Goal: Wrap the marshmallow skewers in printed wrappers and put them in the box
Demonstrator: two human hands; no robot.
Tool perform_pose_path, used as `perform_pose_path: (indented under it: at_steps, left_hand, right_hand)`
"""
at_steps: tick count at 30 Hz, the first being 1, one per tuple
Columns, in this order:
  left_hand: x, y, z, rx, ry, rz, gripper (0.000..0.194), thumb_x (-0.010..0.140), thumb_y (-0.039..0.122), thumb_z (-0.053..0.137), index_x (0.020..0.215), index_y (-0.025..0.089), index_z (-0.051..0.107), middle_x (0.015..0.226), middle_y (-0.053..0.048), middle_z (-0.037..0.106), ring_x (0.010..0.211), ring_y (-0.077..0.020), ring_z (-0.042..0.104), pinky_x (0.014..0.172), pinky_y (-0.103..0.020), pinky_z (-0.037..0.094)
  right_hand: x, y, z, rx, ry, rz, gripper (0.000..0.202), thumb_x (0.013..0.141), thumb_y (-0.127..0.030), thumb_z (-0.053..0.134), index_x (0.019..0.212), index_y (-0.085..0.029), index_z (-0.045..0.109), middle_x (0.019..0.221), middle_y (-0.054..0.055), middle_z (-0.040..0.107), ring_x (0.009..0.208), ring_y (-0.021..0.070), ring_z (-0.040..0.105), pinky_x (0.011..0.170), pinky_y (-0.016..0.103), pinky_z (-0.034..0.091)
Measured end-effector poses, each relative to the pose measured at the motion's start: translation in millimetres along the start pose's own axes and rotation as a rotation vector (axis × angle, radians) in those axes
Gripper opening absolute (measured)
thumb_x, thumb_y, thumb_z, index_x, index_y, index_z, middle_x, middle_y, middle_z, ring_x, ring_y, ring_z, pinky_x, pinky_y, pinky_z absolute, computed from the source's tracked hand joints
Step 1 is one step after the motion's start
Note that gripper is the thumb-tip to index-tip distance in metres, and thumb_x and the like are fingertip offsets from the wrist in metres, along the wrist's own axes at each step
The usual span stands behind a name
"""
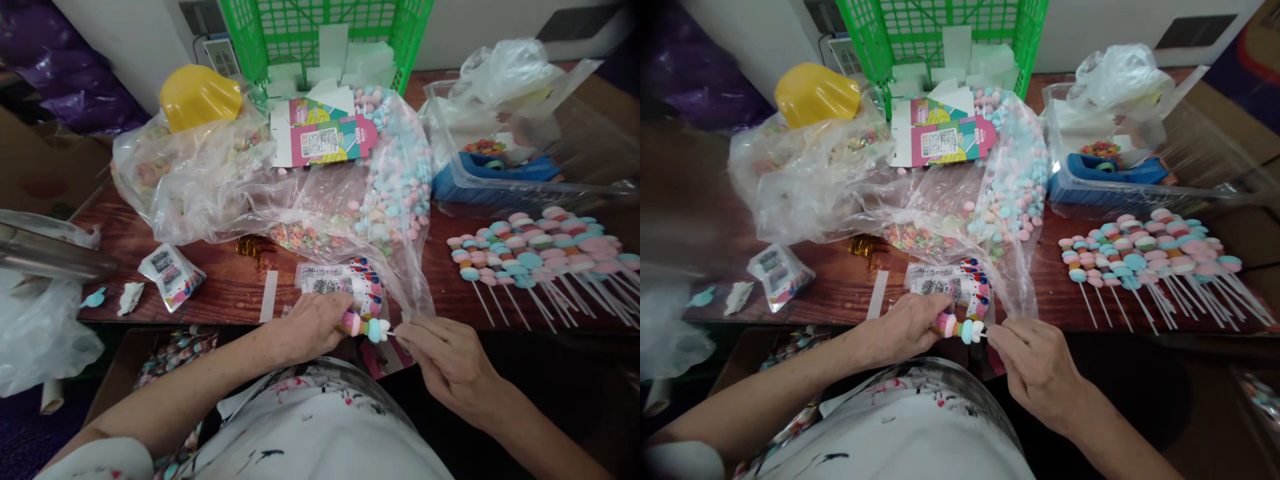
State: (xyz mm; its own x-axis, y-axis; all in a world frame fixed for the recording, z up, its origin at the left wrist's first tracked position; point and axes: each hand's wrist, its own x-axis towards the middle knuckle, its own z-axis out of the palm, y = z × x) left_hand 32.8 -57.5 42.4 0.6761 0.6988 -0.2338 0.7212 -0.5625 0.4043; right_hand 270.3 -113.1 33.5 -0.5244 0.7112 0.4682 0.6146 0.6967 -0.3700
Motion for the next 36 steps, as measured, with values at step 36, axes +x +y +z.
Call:
perform_pose_path:
  at_steps: [36]
  left_hand:
    - [-1,0,-18.9,-0.542,-0.078,0.077,0.025,0.069,0.032,0.075,0.088,0.018,0.069,0.068,0.006,0.060,0.068,-0.0121,0.056,0.062,-0.018,0.039]
  right_hand:
    - [39,-15,-22,-0.328,0.004,-0.257,0.026,0.085,-0.007,0.045,0.098,-0.015,0.066,0.080,0.006,0.066,0.069,0.0163,0.056,0.065,0.033,0.036]
